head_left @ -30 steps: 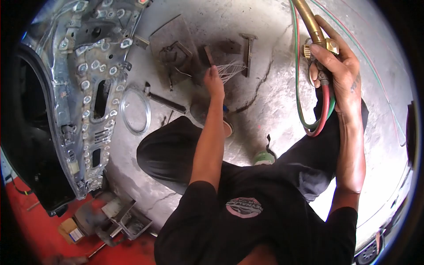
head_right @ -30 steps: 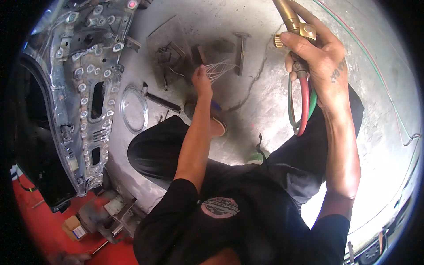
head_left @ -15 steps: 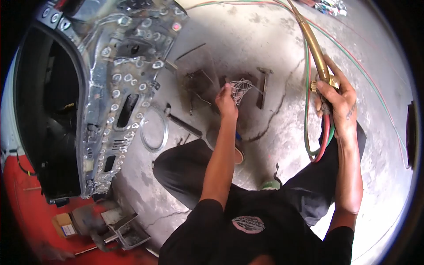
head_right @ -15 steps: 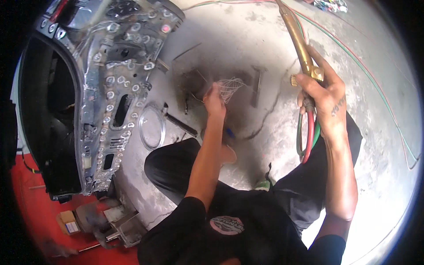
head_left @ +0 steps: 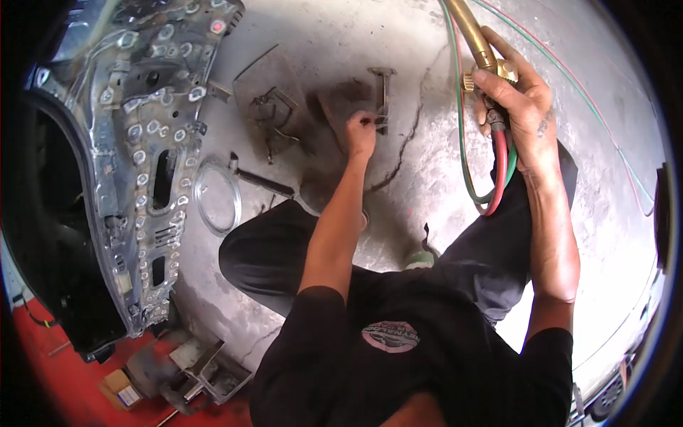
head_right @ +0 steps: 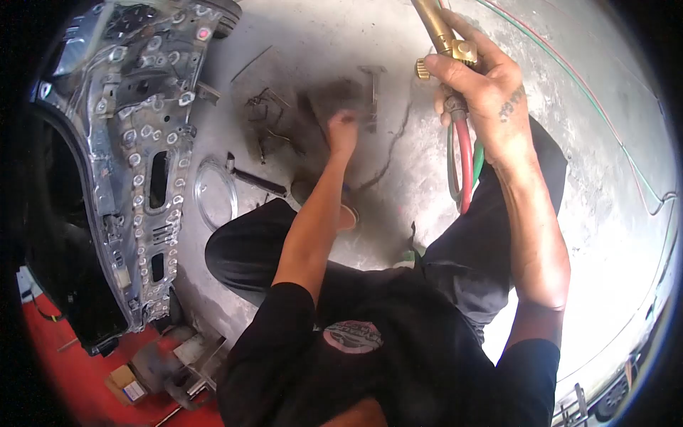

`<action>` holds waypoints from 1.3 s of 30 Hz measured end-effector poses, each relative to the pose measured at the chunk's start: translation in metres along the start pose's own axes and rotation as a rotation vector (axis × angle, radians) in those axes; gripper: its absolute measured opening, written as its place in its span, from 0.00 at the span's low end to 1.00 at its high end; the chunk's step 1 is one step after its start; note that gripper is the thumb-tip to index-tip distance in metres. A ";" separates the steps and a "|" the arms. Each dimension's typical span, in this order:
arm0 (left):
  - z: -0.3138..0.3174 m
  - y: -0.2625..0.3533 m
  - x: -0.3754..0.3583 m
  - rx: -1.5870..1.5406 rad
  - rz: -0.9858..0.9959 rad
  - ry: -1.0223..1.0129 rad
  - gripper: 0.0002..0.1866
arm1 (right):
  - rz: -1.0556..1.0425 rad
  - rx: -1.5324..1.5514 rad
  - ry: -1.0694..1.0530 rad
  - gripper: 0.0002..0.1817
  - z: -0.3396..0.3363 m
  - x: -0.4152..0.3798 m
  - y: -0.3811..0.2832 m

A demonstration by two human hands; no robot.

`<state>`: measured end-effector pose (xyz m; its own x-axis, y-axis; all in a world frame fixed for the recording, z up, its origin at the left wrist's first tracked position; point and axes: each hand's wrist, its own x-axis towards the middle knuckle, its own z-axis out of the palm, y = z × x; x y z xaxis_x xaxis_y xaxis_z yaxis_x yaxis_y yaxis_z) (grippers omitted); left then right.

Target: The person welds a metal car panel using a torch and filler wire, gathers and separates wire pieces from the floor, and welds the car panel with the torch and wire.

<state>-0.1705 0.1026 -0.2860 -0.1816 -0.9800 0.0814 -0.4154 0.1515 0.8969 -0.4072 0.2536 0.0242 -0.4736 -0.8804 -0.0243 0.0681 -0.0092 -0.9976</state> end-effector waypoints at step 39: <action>-0.021 -0.044 0.134 -0.955 -0.596 0.025 0.14 | 0.064 -0.033 0.112 0.44 -0.004 0.008 -0.007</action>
<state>-0.1574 -0.0387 -0.3057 -0.1598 -0.8667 -0.4725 0.4243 -0.4924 0.7599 -0.4144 0.2487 0.0311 -0.5648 -0.8200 -0.0930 0.0732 0.0625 -0.9954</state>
